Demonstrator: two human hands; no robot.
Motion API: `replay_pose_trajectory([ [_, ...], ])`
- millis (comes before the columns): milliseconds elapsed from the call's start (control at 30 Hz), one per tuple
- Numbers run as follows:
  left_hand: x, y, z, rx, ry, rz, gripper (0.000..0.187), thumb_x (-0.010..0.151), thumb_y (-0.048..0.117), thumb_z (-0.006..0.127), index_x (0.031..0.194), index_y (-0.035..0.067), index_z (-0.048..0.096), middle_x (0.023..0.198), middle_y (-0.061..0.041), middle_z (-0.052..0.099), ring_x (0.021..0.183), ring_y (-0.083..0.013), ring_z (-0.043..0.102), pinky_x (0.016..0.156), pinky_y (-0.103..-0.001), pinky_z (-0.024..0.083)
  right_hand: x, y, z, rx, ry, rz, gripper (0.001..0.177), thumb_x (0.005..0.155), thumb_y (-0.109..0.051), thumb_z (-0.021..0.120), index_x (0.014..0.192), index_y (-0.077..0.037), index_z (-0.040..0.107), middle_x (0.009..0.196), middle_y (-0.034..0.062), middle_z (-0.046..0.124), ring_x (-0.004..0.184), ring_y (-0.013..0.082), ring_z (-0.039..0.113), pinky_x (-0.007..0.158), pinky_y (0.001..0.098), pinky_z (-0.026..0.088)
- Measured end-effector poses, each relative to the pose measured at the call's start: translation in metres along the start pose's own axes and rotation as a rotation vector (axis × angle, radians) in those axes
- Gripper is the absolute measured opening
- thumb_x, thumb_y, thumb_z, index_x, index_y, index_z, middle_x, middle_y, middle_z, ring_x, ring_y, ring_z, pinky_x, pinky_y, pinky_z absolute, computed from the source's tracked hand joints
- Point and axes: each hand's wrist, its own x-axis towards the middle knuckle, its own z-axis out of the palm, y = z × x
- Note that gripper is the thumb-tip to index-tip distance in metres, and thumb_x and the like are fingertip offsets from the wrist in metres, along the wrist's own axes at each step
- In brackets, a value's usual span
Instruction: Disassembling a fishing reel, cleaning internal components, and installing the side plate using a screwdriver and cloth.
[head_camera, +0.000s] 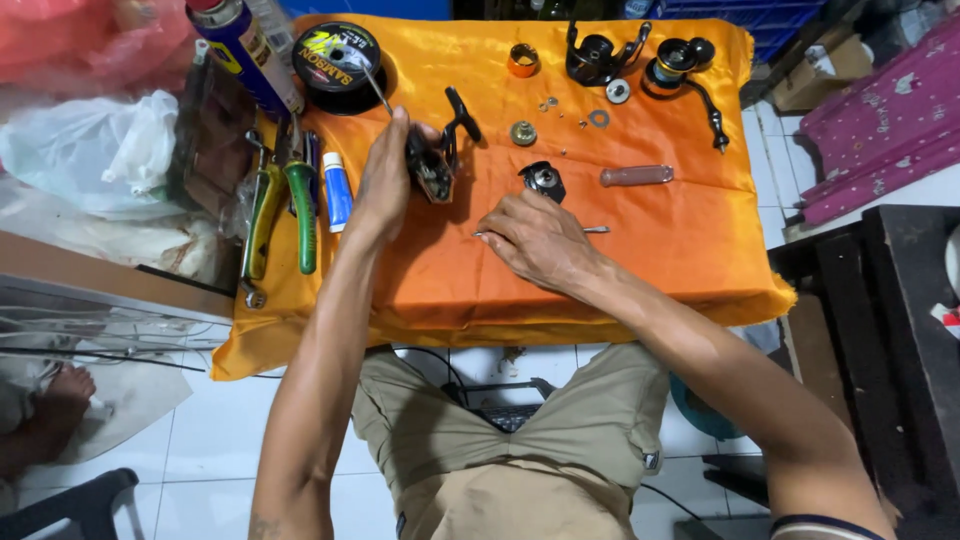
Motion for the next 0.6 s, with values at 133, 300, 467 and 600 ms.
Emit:
replay_pose_trajectory([
  [133, -0.013, -0.013, -0.007, 0.123, 0.026, -0.015, 0.054, 0.107, 0.055, 0.032, 0.113, 0.018, 0.071, 0.11, -0.012, 0.07, 0.112, -0.0277, 0.065, 0.099, -0.041, 0.05, 0.004, -0.006, -0.006, 0.044, -0.029, 0.005, 0.014, 0.101, -0.031, 0.061, 0.106, -0.023, 0.072, 0.093, -0.0005, 0.06, 0.089, 0.0267, 0.061, 0.076, 0.0414, 0.056],
  [300, -0.027, -0.008, -0.011, 0.147, 0.038, -0.036, 0.049, 0.109, 0.05, 0.032, 0.111, 0.019, 0.069, 0.111, -0.009, 0.074, 0.116, -0.0276, 0.068, 0.102, -0.043, 0.049, 0.003, -0.005, -0.009, -0.03, -0.014, -0.031, 0.015, 0.103, -0.022, 0.059, 0.106, -0.025, 0.073, 0.092, 0.0002, 0.057, 0.089, 0.027, 0.059, 0.076, 0.0405, 0.054],
  [467, -0.045, 0.011, -0.018, 0.299, 0.0, -0.142, 0.049, 0.106, 0.055, 0.042, 0.117, 0.014, 0.066, 0.112, -0.013, 0.072, 0.117, -0.0361, 0.064, 0.103, -0.05, 0.046, -0.006, 0.007, -0.013, 0.01, -0.175, 0.01, 0.029, 0.101, -0.019, 0.057, 0.123, -0.031, 0.072, 0.097, 0.0002, 0.051, 0.096, 0.0264, 0.054, 0.082, 0.0408, 0.051],
  [600, -0.041, 0.005, -0.025, 0.433, -0.014, -0.197, 0.05, 0.103, 0.059, 0.049, 0.124, 0.016, 0.063, 0.114, -0.014, 0.071, 0.121, -0.0363, 0.063, 0.103, -0.052, 0.046, -0.004, 0.01, -0.029, 0.037, -0.237, 0.018, 0.031, 0.104, -0.016, 0.055, 0.126, -0.028, 0.073, 0.097, 0.0017, 0.053, 0.097, 0.0271, 0.054, 0.084, 0.0415, 0.051],
])
